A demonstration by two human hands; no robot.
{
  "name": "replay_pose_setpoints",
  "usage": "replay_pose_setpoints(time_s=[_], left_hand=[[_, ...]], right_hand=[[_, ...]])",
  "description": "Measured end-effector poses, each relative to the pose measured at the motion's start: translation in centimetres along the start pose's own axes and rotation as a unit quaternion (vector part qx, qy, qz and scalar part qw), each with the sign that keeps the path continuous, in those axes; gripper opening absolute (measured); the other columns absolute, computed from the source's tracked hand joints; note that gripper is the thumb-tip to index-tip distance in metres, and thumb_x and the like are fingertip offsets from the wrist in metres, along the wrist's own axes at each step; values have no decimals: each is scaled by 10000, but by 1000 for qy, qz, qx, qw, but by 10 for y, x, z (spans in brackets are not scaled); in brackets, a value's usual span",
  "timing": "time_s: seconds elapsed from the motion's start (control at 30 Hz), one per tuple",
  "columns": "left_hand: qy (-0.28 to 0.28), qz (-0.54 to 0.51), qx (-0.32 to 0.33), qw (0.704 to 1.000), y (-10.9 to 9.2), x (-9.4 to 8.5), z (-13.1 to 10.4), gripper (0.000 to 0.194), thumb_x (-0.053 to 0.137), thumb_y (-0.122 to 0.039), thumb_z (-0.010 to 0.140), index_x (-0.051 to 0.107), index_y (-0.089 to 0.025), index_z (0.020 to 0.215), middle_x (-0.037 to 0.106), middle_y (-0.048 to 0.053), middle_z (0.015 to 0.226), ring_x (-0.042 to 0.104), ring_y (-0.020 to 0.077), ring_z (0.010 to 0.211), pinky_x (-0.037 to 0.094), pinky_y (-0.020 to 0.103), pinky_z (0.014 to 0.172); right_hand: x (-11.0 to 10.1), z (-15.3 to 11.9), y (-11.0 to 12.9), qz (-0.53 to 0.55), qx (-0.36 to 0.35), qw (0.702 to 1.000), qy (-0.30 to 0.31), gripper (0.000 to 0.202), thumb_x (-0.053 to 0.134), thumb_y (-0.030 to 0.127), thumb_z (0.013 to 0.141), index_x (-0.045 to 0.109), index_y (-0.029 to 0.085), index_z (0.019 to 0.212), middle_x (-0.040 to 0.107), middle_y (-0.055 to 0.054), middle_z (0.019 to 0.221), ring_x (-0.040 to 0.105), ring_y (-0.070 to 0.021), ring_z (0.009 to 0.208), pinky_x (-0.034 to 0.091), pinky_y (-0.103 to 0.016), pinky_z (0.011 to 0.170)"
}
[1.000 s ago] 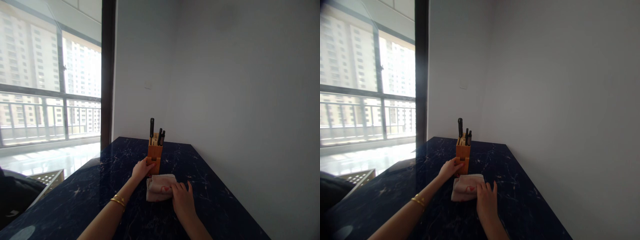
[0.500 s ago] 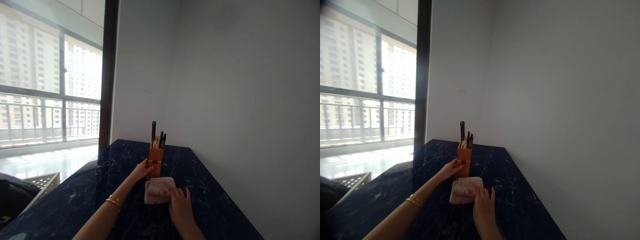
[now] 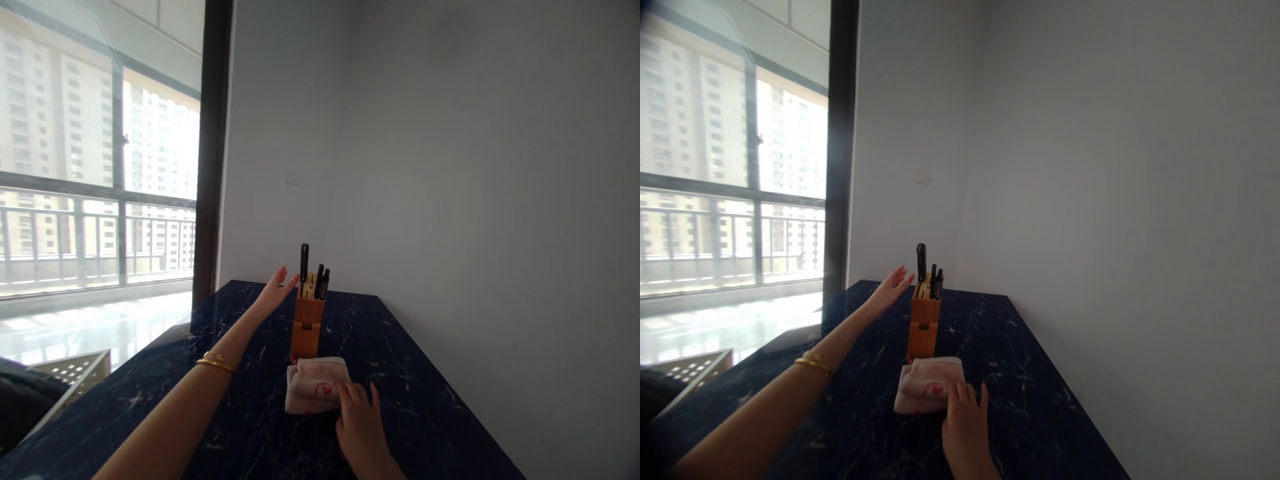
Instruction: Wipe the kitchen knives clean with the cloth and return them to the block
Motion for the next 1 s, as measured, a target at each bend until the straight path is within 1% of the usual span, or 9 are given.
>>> replay_pose_setpoints(time_s=[0.1, 0.2, 0.27, 0.37, 0.5, 0.63, 0.77, 0.87, 1.0], left_hand=[[7, 40, 8, 999, -16, 2, 18, 672, 540, -461, 776, 269, -174, 1321, 414, 154, 1325, 387, 228, 1217, 345, 354, 970], [28, 88, 12, 996, -29, 7, 29, 484, 529, -375, 813, 400, -177, 1236, 486, 101, 1238, 485, 228, 1101, 398, 439, 907], [45, 120, 9, 992, -34, 11, 32, 361, 508, -334, 834, 476, -170, 1154, 522, 71, 1168, 534, 203, 1005, 441, 435, 844], [60, 161, -3, 985, -40, 17, 33, 300, 504, -319, 838, 513, -163, 1095, 551, 57, 1101, 559, 177, 933, 472, 390, 789], [43, 189, -5, 981, -49, 20, 30, 292, 503, -319, 839, 516, -165, 1087, 554, 55, 1093, 561, 173, 925, 475, 380, 781], [4, 181, 13, 983, -69, 14, 32, 289, 500, -322, 841, 519, -162, 1081, 562, 53, 1075, 567, 167, 906, 480, 373, 769], [-58, 152, 51, 985, -104, 4, 39, 288, 495, -332, 843, 524, -155, 1068, 571, 52, 1054, 572, 162, 887, 479, 371, 762], [-105, 122, 92, 983, -139, -8, 46, 246, 479, -304, 847, 559, -128, 998, 625, 57, 916, 589, 163, 846, 458, 342, 772], [-170, 65, 156, 971, -189, -37, 44, 270, 441, -285, 852, 538, -110, 1034, 628, 58, 948, 594, 150, 850, 445, 317, 775]], right_hand=[[-1, 1, 0, 2, -7, 1000, -7, 477, 357, 78, 705, 542, 221, 1121, 578, -29, 1088, 459, -193, 1058, 84, -445, 1031], [0, 1, 0, -2, -10, 1000, -9, 467, 354, 81, 719, 541, 230, 1120, 581, -28, 1077, 464, -193, 1052, 85, -450, 1032], [0, 0, 0, -7, -10, 1000, -5, 464, 361, 89, 724, 536, 226, 1132, 579, -35, 1081, 462, -202, 1056, 86, -457, 1032], [0, -1, 1, -11, -10, 1000, 0, 463, 370, 93, 729, 528, 210, 1148, 573, -48, 1092, 455, -209, 1065, 77, -464, 1033], [3, -2, 0, -12, -12, 1000, 3, 466, 370, 96, 739, 513, 203, 1169, 562, -49, 1107, 445, -207, 1078, 67, -467, 1037], [9, -2, -2, -20, -23, 1000, -1, 496, 366, 89, 735, 488, 210, 1200, 553, -46, 1121, 443, -203, 1082, 56, -468, 1041], [10, -2, -2, -25, -26, 999, 4, 497, 348, 89, 752, 475, 207, 1218, 543, -55, 1147, 433, -206, 1103, 51, -467, 1044], [5, -3, 1, -27, -23, 999, 19, 481, 342, 103, 773, 473, 198, 1226, 537, -68, 1163, 428, -214, 1114, 63, -465, 1045], [0, -3, 3, -31, -22, 999, 39, 488, 328, 97, 778, 464, 186, 1238, 528, -77, 1183, 423, -217, 1120, 68, -478, 1041]])
Point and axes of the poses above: each hand's wrist, its own z-axis towards the middle knuckle, its own x-axis out of the palm, y = z × x, the point moved 4 cm from there along z, towards the middle knuckle
